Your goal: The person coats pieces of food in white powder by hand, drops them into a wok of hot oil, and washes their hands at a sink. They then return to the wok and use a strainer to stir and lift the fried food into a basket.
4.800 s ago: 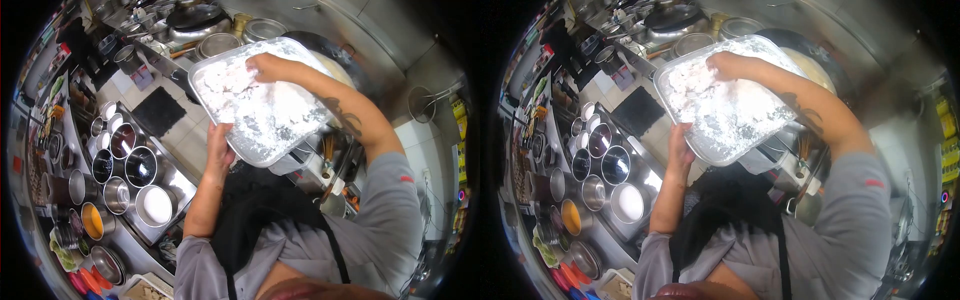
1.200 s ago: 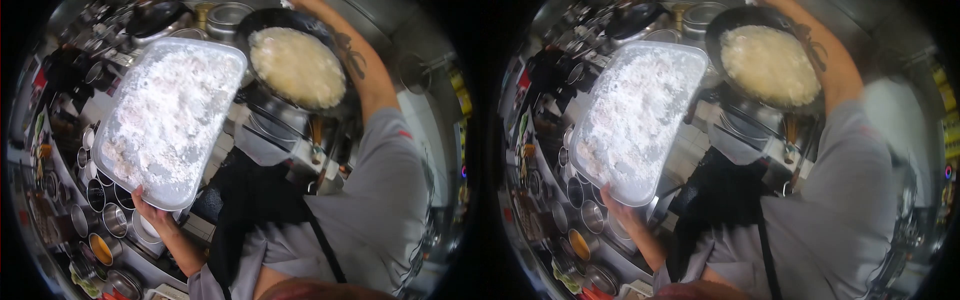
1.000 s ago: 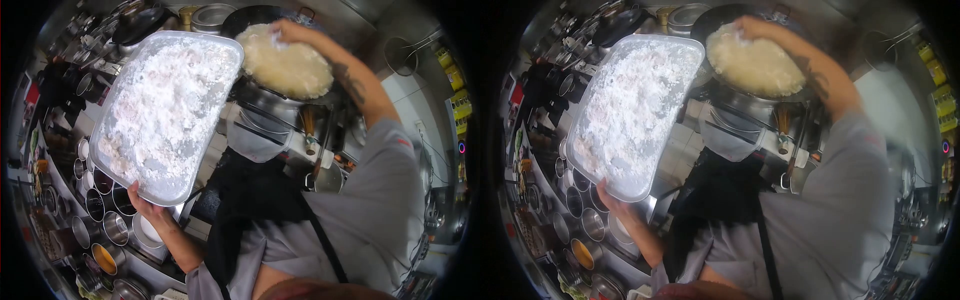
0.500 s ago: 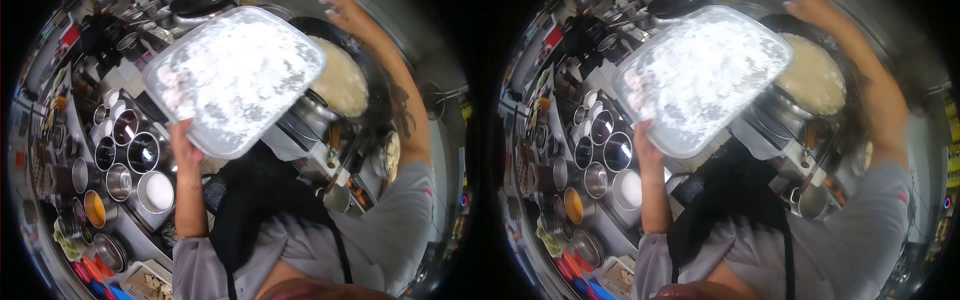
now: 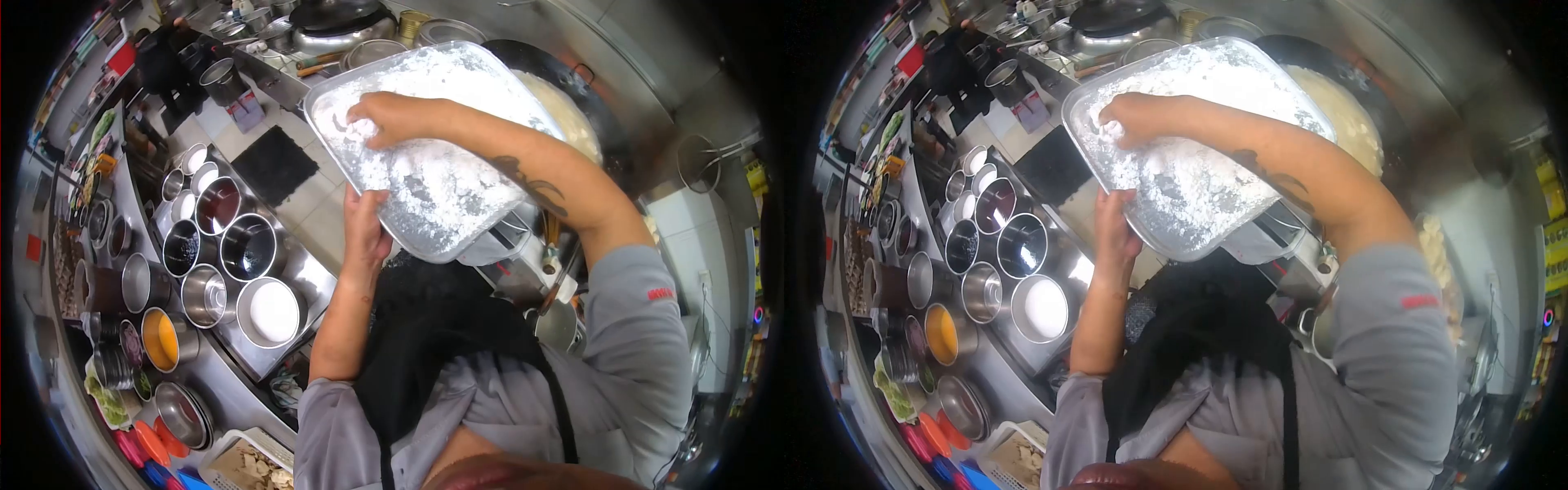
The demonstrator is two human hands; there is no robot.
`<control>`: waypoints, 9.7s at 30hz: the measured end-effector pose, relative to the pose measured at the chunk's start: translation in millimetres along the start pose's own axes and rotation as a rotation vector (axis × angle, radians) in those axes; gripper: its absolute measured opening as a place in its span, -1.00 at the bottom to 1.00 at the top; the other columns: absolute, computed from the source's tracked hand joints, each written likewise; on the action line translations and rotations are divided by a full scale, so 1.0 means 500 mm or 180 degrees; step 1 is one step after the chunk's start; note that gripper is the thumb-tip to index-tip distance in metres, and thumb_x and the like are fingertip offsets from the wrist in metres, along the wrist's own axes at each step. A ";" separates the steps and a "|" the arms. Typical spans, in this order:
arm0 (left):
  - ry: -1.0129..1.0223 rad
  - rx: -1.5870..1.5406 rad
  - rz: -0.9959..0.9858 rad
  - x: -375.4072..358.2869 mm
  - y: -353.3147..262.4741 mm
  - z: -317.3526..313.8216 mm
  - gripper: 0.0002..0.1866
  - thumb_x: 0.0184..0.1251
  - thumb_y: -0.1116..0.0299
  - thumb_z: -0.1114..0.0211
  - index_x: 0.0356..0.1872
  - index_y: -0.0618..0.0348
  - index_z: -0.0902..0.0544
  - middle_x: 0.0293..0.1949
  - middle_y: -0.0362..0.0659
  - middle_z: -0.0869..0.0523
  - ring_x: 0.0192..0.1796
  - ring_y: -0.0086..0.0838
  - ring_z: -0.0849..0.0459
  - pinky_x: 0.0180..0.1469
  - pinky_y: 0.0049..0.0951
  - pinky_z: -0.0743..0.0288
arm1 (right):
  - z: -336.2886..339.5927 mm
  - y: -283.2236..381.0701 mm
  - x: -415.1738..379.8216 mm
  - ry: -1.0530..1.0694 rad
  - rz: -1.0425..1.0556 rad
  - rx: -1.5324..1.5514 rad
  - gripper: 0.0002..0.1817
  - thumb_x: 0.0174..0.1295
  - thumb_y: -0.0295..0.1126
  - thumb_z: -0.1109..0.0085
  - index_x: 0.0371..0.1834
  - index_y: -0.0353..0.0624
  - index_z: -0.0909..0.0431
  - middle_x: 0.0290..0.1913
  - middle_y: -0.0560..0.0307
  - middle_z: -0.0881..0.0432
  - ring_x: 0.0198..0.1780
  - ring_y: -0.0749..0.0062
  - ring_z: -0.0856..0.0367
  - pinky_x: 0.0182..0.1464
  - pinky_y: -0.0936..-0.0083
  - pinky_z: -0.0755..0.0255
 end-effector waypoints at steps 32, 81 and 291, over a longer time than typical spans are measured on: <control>-0.0973 -0.0045 0.0126 -0.065 -0.068 0.091 -0.35 0.04 0.36 -0.15 0.24 0.34 -0.31 0.09 0.06 -0.53 0.12 -0.10 -0.53 0.19 -0.15 -0.42 | 0.147 -0.598 -0.715 -0.0869 -0.2779 -0.0270 -0.44 0.02 -0.46 -0.21 0.18 -0.28 -0.42 -0.07 -0.26 -0.60 -0.18 0.11 -0.67 -0.24 0.31 -0.58; -0.0407 0.0257 0.0587 -0.034 0.057 -0.009 -0.36 0.06 0.28 -0.15 0.23 0.27 -0.34 0.10 0.01 -0.51 0.12 -0.16 -0.53 0.15 -0.19 -0.46 | 0.394 -0.385 -0.961 -0.2057 -0.2660 -0.0436 -0.71 0.09 -0.40 -0.20 -0.07 -0.06 -0.58 -0.46 0.13 -0.64 -0.70 0.53 -0.49 -0.64 0.52 -0.41; -0.1281 0.0392 -0.0360 -0.111 -0.019 0.028 -0.59 0.07 0.57 -0.06 0.03 0.35 -0.41 -0.08 0.00 -0.55 -0.09 -0.25 -0.61 -0.06 -0.29 -0.59 | 0.037 -0.200 -0.206 -0.0036 -0.0110 -0.0358 -0.53 0.03 -0.44 -0.21 0.09 -0.20 -0.50 -0.06 -0.12 -0.58 -0.17 0.20 -0.62 -0.11 0.36 -0.51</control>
Point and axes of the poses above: each hand's wrist, its own x-axis towards the middle knuckle, its own z-axis out of the back of the hand, y = z × x, the point moved 8 cm from there along x, towards the middle knuckle
